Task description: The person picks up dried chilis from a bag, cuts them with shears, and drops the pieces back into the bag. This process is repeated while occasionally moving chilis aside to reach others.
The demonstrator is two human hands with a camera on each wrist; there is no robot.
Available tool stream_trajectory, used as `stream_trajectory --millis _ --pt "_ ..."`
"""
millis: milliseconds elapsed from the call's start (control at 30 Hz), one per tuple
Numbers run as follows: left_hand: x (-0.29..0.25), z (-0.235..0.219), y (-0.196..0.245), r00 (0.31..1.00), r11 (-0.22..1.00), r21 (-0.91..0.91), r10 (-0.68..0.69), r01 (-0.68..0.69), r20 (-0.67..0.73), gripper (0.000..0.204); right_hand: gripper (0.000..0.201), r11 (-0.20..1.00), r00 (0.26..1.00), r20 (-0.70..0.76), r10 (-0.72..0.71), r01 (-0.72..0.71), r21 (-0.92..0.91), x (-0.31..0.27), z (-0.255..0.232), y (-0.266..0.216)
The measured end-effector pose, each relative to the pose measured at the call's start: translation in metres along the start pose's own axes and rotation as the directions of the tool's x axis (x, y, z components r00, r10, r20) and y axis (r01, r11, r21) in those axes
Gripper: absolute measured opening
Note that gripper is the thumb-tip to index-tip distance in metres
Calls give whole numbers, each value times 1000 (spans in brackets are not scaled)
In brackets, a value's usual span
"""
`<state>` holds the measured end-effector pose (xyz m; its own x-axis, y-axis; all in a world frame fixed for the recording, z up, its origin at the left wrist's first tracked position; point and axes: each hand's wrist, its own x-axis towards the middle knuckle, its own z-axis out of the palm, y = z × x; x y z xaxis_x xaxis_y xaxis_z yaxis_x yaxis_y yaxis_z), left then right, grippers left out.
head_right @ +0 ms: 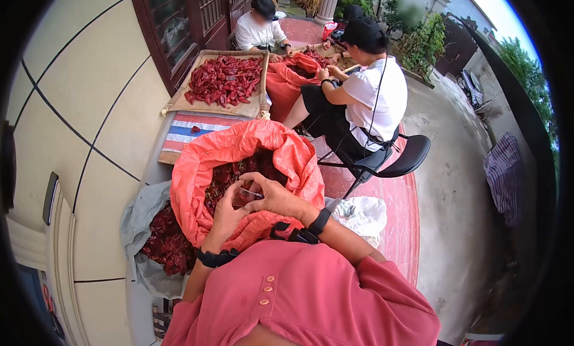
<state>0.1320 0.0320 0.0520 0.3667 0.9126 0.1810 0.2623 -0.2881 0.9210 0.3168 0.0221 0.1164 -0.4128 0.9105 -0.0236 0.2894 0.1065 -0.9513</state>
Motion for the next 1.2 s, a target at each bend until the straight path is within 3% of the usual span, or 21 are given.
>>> stream_trajectory --millis 100,200,300,333,400,500,700,1033,1200 --pt "1 -4 4 994 994 -18 -111 111 7 49 48 1000 999 -46 2 -1 22 -5 -5 0" --pt "3 1 -2 989 969 -222 -130 113 -67 35 45 994 998 -52 25 -20 103 -12 -9 1" --pt "8 -2 10 972 902 -385 -231 196 -47 28 42 979 994 -96 -51 31 -201 -14 -7 3" --pt "10 -4 12 972 925 -318 -231 208 -36 28 42 948 992 -110 -68 30 -315 -13 -7 4" --pt "16 -8 16 973 958 -177 -231 225 -13 29 41 924 986 -119 -114 61 -377 -13 -9 -2" --pt "24 -6 20 993 995 -96 -14 2 -121 31 40 911 983 -160 -89 15 -411 -16 -11 -17" --pt "40 -8 21 980 986 119 137 -120 -146 29 28 916 964 -262 -48 -62 -397 -8 -11 -27" --pt "36 -12 14 964 962 262 142 -80 -224 25 26 865 963 -265 -44 -96 -493 -7 -10 -32" --pt "36 -14 13 972 969 217 156 -117 -174 27 25 859 968 -246 -49 -84 -505 -5 -12 -24"
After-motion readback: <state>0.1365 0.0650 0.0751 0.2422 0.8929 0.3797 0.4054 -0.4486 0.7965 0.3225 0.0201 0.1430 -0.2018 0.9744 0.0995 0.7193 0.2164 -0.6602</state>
